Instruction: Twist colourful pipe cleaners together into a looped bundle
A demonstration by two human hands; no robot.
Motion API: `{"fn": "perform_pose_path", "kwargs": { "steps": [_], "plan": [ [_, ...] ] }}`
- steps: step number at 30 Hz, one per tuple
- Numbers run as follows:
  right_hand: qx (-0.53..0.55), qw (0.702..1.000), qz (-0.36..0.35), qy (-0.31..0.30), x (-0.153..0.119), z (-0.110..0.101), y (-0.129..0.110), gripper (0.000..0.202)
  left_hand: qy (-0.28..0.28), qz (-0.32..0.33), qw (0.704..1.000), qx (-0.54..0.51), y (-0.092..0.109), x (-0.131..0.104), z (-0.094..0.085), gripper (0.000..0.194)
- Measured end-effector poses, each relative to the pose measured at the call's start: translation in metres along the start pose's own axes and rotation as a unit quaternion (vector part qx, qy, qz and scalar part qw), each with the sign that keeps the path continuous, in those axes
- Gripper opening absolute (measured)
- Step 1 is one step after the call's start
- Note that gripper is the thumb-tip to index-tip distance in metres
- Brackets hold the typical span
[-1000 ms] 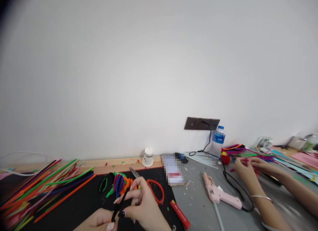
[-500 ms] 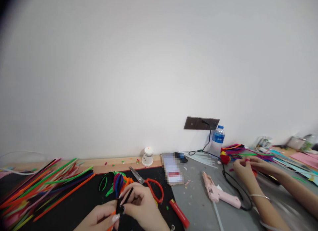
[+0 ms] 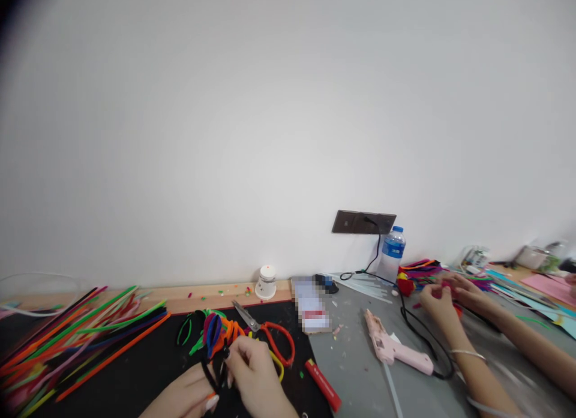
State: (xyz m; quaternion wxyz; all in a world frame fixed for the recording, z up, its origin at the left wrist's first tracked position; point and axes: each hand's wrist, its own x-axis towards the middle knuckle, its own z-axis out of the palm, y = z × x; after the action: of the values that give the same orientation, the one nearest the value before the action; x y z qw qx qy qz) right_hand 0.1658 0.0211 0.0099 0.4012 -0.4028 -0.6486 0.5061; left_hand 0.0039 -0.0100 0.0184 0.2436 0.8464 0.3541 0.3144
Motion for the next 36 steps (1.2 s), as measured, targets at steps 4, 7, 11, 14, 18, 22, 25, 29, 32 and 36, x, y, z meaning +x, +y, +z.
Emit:
{"fn": "perform_pose_path", "kwargs": {
  "steps": [4, 7, 11, 14, 18, 22, 25, 29, 32, 36],
  "plan": [
    [0.018, 0.997, -0.059, 0.042, -0.003, -0.001, -0.004, 0.022, -0.006, 0.033, 0.997, 0.073, -0.029, -0.005, 0.013, 0.024],
    [-0.027, 0.998, -0.051, -0.010, -0.004, 0.002, -0.004, 0.034, 0.016, 0.029, 0.994, 0.108, -0.050, -0.010, 0.025, 0.022],
    [-0.087, 0.993, -0.076, -0.024, -0.004, 0.006, -0.004, 0.018, 0.043, 0.007, 0.995, 0.090, -0.047, -0.011, 0.027, 0.020],
    [-0.062, 0.995, -0.072, 0.015, -0.002, 0.005, -0.005, 0.014, 0.047, -0.057, 0.997, 0.025, -0.029, -0.009, 0.019, 0.029],
    [-0.006, 0.999, -0.019, 0.047, -0.001, 0.002, -0.007, 0.007, 0.064, -0.138, 0.983, -0.103, -0.019, -0.006, 0.012, 0.036],
    [0.015, 0.998, -0.032, 0.052, -0.001, 0.000, -0.008, 0.005, 0.059, -0.183, 0.963, -0.190, -0.023, -0.006, 0.014, 0.038],
    [0.004, 0.995, -0.079, 0.064, -0.001, -0.002, -0.009, 0.009, 0.049, -0.209, 0.950, -0.228, -0.027, -0.006, 0.015, 0.038],
    [0.005, 0.993, -0.105, 0.057, -0.001, -0.002, -0.008, 0.012, 0.070, -0.213, 0.941, -0.254, -0.029, -0.006, 0.015, 0.040],
    [0.039, 0.992, -0.113, 0.047, -0.001, 0.001, -0.007, 0.008, 0.095, -0.216, 0.932, -0.274, -0.031, -0.005, 0.016, 0.046],
    [0.128, 0.989, -0.056, 0.041, -0.001, 0.006, -0.005, 0.011, 0.116, -0.218, 0.919, -0.309, -0.031, -0.005, 0.016, 0.045]
  ]
}}
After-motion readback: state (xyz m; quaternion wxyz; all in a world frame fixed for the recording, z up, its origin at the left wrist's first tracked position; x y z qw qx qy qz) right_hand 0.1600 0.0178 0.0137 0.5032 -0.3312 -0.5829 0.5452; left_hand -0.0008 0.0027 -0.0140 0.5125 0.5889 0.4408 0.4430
